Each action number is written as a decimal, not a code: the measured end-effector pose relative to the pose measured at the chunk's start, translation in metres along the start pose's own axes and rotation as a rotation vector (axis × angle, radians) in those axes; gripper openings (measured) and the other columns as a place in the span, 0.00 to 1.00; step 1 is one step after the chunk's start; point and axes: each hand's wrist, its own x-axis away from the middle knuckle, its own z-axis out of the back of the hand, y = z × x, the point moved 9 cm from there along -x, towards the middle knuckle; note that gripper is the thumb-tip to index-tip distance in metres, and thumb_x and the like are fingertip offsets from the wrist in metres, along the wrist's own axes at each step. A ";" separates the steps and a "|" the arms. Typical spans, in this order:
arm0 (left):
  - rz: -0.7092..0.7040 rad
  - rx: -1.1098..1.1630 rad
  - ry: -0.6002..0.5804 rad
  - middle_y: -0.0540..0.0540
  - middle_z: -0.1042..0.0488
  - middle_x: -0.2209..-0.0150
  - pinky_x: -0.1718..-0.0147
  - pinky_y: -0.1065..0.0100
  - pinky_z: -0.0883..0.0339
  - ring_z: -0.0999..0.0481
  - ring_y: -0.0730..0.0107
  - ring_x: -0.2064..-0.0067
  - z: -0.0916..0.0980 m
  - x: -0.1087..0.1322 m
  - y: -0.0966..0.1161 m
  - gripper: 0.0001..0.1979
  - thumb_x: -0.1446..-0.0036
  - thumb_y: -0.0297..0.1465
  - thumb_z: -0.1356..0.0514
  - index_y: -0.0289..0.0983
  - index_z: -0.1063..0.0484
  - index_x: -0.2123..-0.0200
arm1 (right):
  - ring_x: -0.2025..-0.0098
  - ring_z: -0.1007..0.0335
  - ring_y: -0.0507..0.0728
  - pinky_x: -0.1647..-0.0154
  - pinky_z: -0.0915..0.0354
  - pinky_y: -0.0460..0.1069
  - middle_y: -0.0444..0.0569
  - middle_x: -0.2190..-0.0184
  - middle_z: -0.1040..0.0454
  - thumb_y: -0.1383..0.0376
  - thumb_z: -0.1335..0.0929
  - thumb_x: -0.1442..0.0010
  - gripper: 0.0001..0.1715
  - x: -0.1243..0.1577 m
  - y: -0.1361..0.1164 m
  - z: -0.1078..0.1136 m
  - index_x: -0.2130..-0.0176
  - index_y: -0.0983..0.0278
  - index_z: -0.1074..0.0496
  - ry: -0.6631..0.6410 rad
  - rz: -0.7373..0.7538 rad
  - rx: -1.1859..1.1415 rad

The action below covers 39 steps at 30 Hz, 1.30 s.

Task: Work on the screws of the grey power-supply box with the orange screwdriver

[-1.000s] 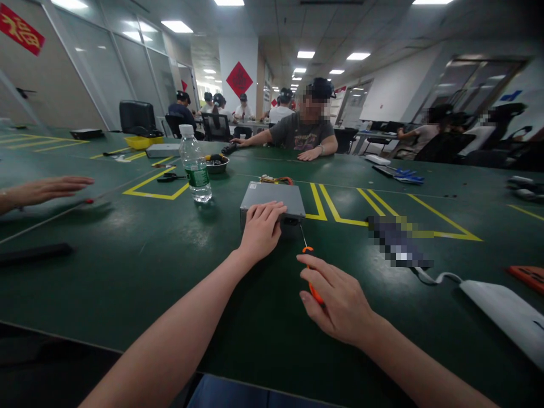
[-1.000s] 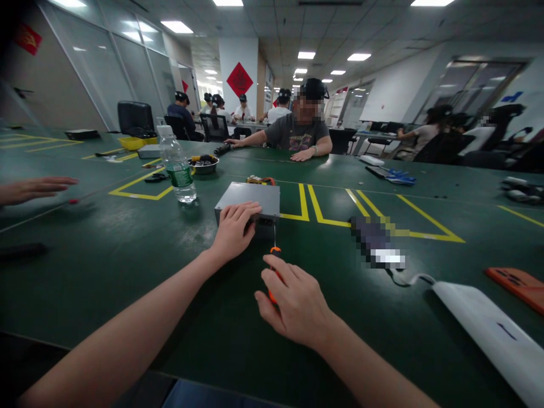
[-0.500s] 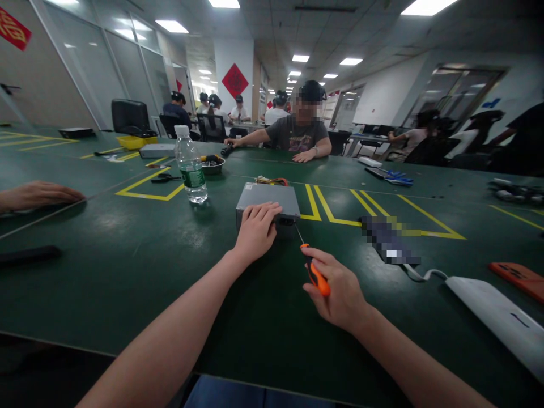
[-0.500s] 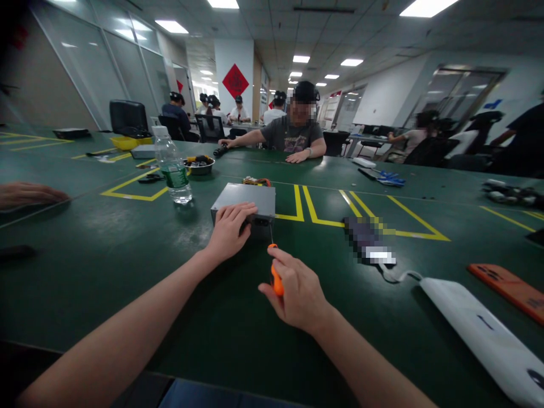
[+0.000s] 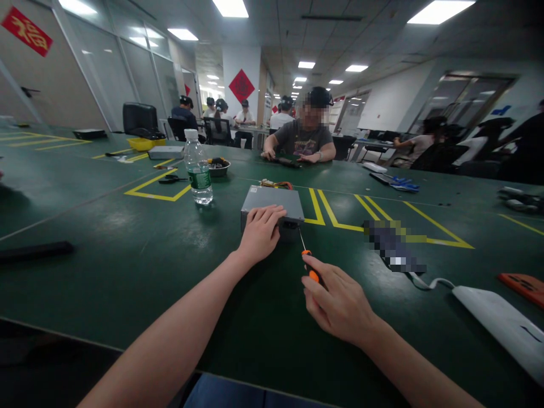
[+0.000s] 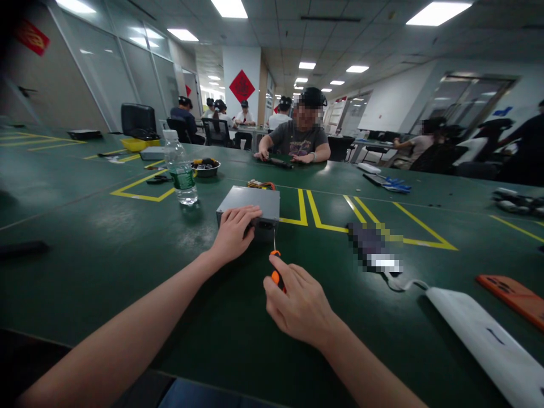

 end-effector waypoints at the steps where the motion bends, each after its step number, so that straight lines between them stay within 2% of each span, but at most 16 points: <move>1: 0.000 0.000 0.001 0.50 0.35 0.45 0.45 0.60 0.50 0.40 0.66 0.43 0.000 0.000 0.000 0.19 0.44 0.23 0.49 0.42 0.39 0.50 | 0.60 0.30 0.59 0.62 0.34 0.53 0.64 0.54 0.32 0.70 0.38 0.44 0.09 0.000 -0.001 0.002 0.61 0.67 0.33 0.027 0.019 0.032; 5: 0.002 0.000 0.009 0.50 0.35 0.46 0.45 0.60 0.50 0.40 0.67 0.43 -0.003 0.000 -0.001 0.19 0.45 0.24 0.48 0.41 0.38 0.50 | 0.64 0.30 0.56 0.65 0.36 0.50 0.63 0.55 0.29 0.70 0.35 0.44 0.07 0.001 0.000 0.012 0.62 0.65 0.32 0.166 0.072 0.154; 8: 0.003 -0.003 0.011 0.49 0.35 0.46 0.45 0.60 0.51 0.40 0.67 0.43 -0.004 0.000 -0.002 0.19 0.45 0.24 0.49 0.41 0.38 0.50 | 0.66 0.30 0.54 0.65 0.37 0.49 0.60 0.57 0.27 0.68 0.33 0.45 0.06 0.004 0.007 0.018 0.64 0.64 0.32 0.211 0.034 0.199; 13: 0.012 -0.004 0.006 0.50 0.34 0.46 0.45 0.60 0.50 0.40 0.67 0.43 -0.003 -0.001 -0.002 0.19 0.46 0.24 0.49 0.42 0.38 0.50 | 0.67 0.32 0.55 0.65 0.37 0.51 0.60 0.57 0.28 0.64 0.37 0.42 0.09 0.004 0.009 0.016 0.61 0.66 0.31 0.156 -0.012 0.166; 18: 0.010 0.006 0.004 0.49 0.34 0.46 0.46 0.60 0.49 0.40 0.66 0.43 -0.003 -0.001 -0.002 0.19 0.46 0.23 0.49 0.41 0.38 0.50 | 0.62 0.31 0.58 0.63 0.36 0.52 0.63 0.53 0.31 0.69 0.38 0.44 0.11 0.002 0.001 0.008 0.60 0.67 0.32 0.111 0.030 0.122; 21: 0.008 0.005 0.006 0.49 0.34 0.46 0.46 0.60 0.50 0.40 0.66 0.43 -0.003 -0.001 -0.002 0.19 0.46 0.23 0.49 0.41 0.38 0.50 | 0.62 0.31 0.56 0.63 0.36 0.51 0.59 0.54 0.30 0.71 0.37 0.44 0.10 0.001 -0.005 0.009 0.60 0.64 0.32 0.130 0.104 0.116; 25: 0.011 0.003 0.006 0.49 0.34 0.46 0.46 0.60 0.49 0.40 0.66 0.43 -0.003 -0.001 -0.003 0.20 0.46 0.23 0.48 0.41 0.38 0.50 | 0.64 0.31 0.55 0.65 0.35 0.50 0.58 0.60 0.27 0.67 0.35 0.43 0.03 -0.002 0.000 0.017 0.66 0.64 0.31 0.202 0.040 0.129; 30: 0.010 0.005 0.011 0.49 0.34 0.46 0.46 0.60 0.49 0.40 0.66 0.43 -0.002 -0.001 -0.003 0.20 0.46 0.23 0.48 0.42 0.37 0.50 | 0.56 0.32 0.60 0.57 0.35 0.54 0.62 0.59 0.29 0.70 0.38 0.44 0.08 -0.004 -0.005 0.008 0.64 0.67 0.31 0.131 0.030 0.085; 34: 0.010 -0.004 0.014 0.49 0.34 0.46 0.46 0.60 0.49 0.40 0.67 0.43 -0.002 -0.001 -0.002 0.20 0.47 0.23 0.48 0.42 0.37 0.50 | 0.64 0.30 0.55 0.62 0.36 0.51 0.60 0.57 0.28 0.70 0.35 0.44 0.09 -0.002 -0.004 0.011 0.60 0.66 0.31 0.165 0.037 0.187; 39: 0.015 -0.001 0.006 0.49 0.34 0.46 0.46 0.59 0.49 0.39 0.65 0.43 -0.002 -0.001 -0.002 0.20 0.46 0.24 0.49 0.42 0.37 0.49 | 0.68 0.30 0.53 0.64 0.39 0.49 0.56 0.62 0.25 0.68 0.34 0.43 0.05 0.003 0.010 0.025 0.64 0.65 0.30 0.241 -0.050 0.239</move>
